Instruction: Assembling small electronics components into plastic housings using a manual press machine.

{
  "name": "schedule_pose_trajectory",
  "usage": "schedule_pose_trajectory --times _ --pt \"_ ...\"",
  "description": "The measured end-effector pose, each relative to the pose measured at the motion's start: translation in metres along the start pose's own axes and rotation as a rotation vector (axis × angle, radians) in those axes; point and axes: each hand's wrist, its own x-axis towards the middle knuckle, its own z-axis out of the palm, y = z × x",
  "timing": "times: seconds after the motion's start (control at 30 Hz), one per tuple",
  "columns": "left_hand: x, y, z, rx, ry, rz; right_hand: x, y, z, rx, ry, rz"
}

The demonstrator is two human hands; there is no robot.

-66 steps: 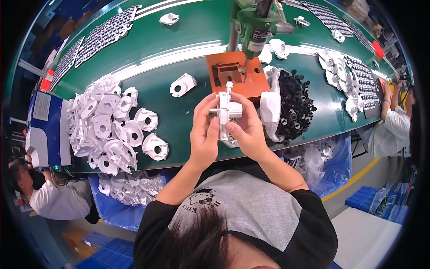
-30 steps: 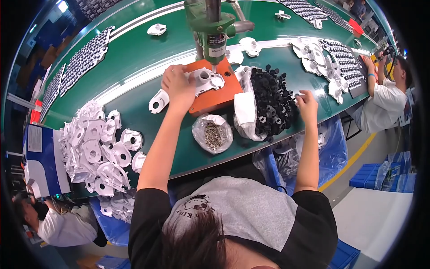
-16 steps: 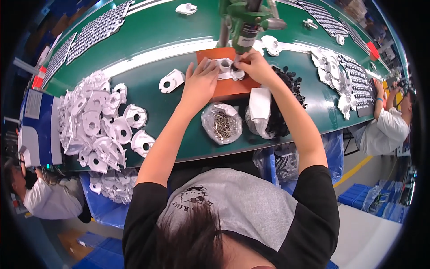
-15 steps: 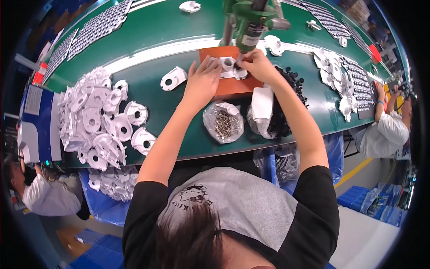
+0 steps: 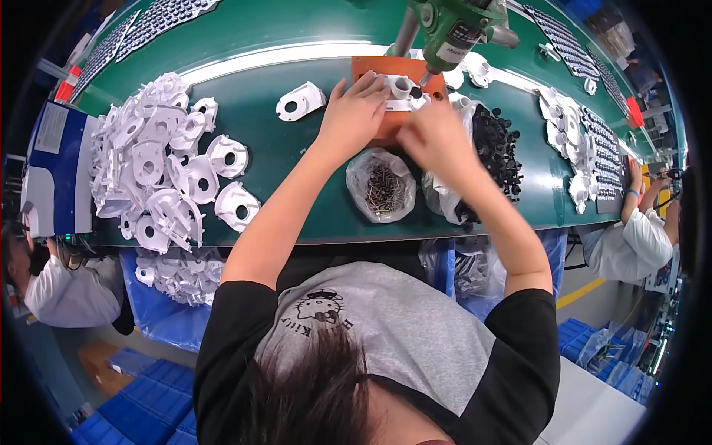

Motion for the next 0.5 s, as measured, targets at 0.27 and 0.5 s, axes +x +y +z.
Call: schedule_pose_trajectory --times 0.27,0.5 --pt "0.001 0.005 -0.002 -0.02 -0.021 0.013 -0.044 -0.041 0.047 0.065 -0.233 -0.028" --pt "-0.001 0.004 -0.002 -0.012 -0.012 0.007 -0.019 -0.002 -0.006 0.575 -0.155 0.119"
